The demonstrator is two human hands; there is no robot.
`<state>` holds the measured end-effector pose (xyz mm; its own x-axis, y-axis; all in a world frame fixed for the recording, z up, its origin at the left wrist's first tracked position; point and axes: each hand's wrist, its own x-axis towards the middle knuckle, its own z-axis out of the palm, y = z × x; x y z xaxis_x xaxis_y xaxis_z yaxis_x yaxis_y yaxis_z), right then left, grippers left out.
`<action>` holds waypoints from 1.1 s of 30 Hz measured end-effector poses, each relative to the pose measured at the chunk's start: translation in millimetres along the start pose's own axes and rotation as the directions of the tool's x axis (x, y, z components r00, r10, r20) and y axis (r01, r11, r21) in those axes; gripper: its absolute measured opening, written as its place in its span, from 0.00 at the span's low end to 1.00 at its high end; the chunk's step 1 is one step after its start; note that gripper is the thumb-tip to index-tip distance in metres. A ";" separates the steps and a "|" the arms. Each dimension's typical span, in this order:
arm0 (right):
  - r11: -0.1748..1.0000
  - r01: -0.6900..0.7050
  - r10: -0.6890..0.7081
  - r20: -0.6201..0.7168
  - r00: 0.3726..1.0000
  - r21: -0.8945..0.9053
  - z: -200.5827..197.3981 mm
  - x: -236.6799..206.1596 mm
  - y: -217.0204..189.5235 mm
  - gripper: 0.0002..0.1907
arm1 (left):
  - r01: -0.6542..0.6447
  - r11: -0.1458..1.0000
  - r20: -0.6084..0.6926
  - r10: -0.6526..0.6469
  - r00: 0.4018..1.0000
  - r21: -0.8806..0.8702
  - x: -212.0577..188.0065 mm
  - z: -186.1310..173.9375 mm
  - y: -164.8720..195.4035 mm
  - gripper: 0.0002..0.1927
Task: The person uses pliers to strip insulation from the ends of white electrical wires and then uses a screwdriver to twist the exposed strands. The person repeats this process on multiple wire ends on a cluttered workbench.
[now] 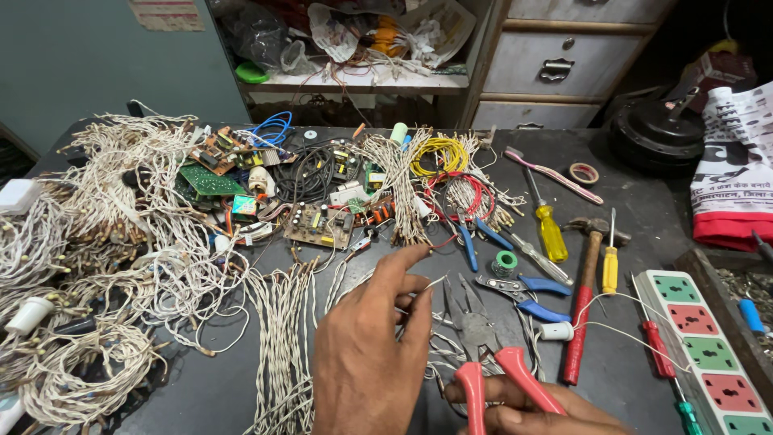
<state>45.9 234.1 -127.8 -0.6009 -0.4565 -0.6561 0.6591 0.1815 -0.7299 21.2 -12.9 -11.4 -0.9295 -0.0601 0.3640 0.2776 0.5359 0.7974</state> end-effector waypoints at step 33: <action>0.955 0.033 -0.151 -0.386 0.910 -0.296 8.7 6.6 33.8 0.31 | -0.464 0.844 0.216 0.417 0.883 0.268 -8.0 -3.0 -16.8 0.37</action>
<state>68.1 229.6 -155.2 -0.8210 -0.1072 -0.5607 0.4752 0.4161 -0.7753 24.7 -24.0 -26.2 -0.7575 0.3523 0.5496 0.6005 0.7063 0.3749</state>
